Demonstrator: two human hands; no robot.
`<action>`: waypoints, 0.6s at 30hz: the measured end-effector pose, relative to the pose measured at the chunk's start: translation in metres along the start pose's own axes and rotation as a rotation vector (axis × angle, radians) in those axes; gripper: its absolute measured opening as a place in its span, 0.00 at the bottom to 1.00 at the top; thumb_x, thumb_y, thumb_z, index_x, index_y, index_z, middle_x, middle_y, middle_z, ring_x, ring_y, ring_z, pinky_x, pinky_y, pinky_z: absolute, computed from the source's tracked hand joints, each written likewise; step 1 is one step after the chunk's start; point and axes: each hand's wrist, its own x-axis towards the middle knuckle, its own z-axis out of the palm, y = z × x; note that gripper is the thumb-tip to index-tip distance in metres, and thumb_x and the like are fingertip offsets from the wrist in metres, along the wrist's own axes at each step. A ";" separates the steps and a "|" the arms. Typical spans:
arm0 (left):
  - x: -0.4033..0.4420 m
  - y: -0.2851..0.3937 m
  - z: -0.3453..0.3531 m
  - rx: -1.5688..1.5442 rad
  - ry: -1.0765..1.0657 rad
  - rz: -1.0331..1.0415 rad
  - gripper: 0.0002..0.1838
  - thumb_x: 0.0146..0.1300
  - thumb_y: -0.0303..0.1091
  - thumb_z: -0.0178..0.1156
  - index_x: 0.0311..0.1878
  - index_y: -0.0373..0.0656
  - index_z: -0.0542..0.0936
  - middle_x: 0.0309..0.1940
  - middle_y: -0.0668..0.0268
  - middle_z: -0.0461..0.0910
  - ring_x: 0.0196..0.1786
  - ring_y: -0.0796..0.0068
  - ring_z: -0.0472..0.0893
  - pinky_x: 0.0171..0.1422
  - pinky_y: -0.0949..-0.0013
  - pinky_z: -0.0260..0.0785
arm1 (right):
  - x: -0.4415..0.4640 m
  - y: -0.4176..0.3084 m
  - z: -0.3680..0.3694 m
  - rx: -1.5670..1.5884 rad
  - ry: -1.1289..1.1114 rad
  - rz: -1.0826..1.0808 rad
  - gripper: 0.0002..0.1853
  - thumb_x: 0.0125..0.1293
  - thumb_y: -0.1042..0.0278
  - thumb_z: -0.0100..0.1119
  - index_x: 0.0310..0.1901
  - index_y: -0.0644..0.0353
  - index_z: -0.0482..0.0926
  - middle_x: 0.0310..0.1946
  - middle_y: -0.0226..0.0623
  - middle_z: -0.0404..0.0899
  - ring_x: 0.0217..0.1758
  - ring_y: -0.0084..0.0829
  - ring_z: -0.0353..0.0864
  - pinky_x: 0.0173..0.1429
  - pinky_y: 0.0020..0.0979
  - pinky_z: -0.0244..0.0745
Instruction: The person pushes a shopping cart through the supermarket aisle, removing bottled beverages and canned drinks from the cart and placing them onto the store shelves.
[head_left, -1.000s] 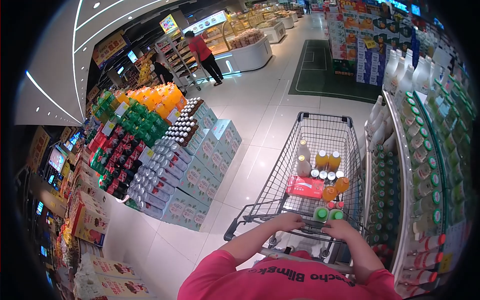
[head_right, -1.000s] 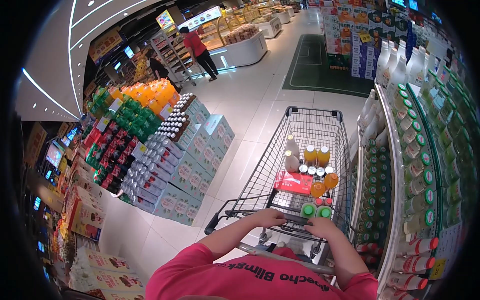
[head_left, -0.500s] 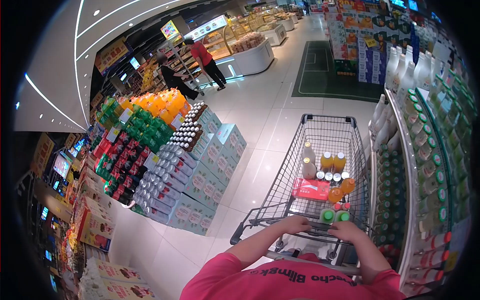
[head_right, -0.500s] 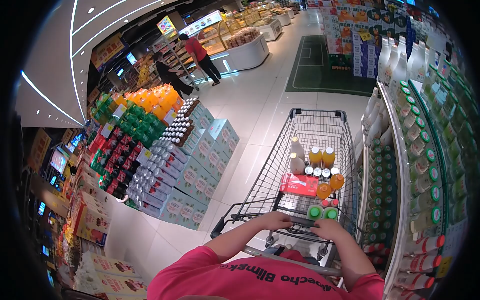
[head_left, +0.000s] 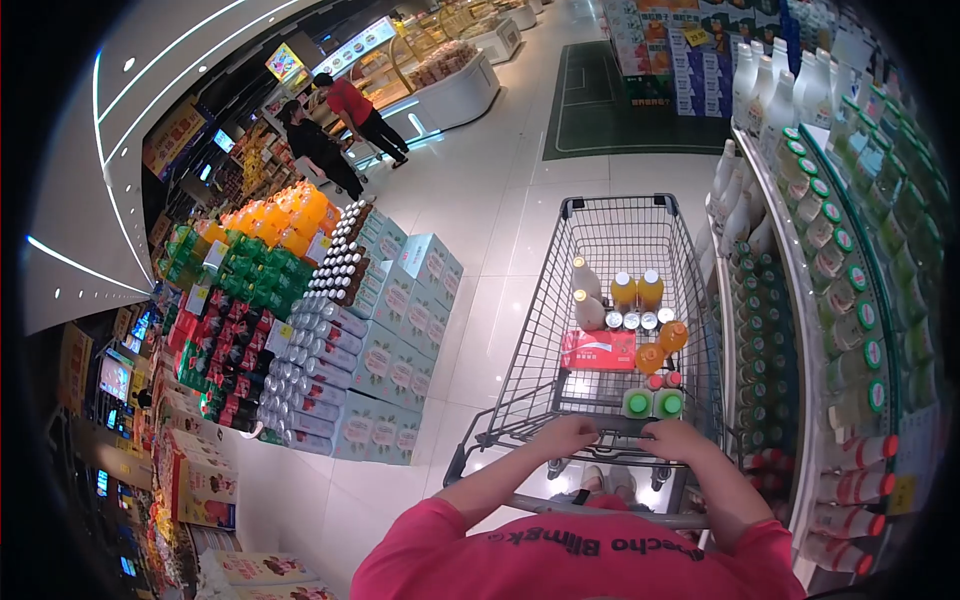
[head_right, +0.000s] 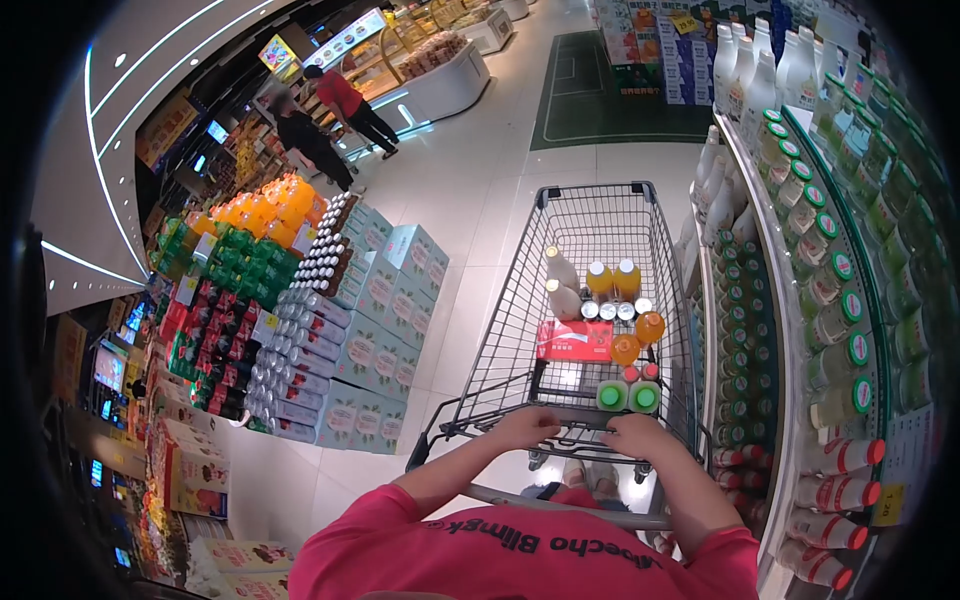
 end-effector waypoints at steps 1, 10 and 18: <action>0.002 -0.003 0.001 -0.039 0.036 -0.012 0.18 0.61 0.44 0.59 0.46 0.41 0.80 0.36 0.60 0.82 0.40 0.69 0.81 0.46 0.67 0.72 | -0.003 -0.005 -0.003 -0.019 -0.004 0.015 0.24 0.62 0.46 0.51 0.45 0.59 0.79 0.42 0.48 0.80 0.48 0.47 0.79 0.52 0.44 0.72; 0.115 0.001 -0.006 0.189 0.092 0.122 0.26 0.53 0.38 0.63 0.54 0.38 0.73 0.40 0.53 0.79 0.45 0.60 0.80 0.51 0.62 0.72 | -0.010 -0.019 -0.007 -0.105 0.069 0.028 0.20 0.64 0.50 0.50 0.39 0.61 0.79 0.35 0.47 0.81 0.41 0.46 0.81 0.46 0.46 0.75; 0.248 -0.030 0.056 0.574 -0.099 0.014 0.31 0.53 0.42 0.58 0.60 0.40 0.67 0.54 0.47 0.74 0.56 0.50 0.76 0.58 0.53 0.70 | -0.008 -0.013 -0.012 -0.005 0.032 0.040 0.20 0.62 0.50 0.52 0.37 0.61 0.81 0.33 0.44 0.82 0.40 0.44 0.82 0.46 0.45 0.76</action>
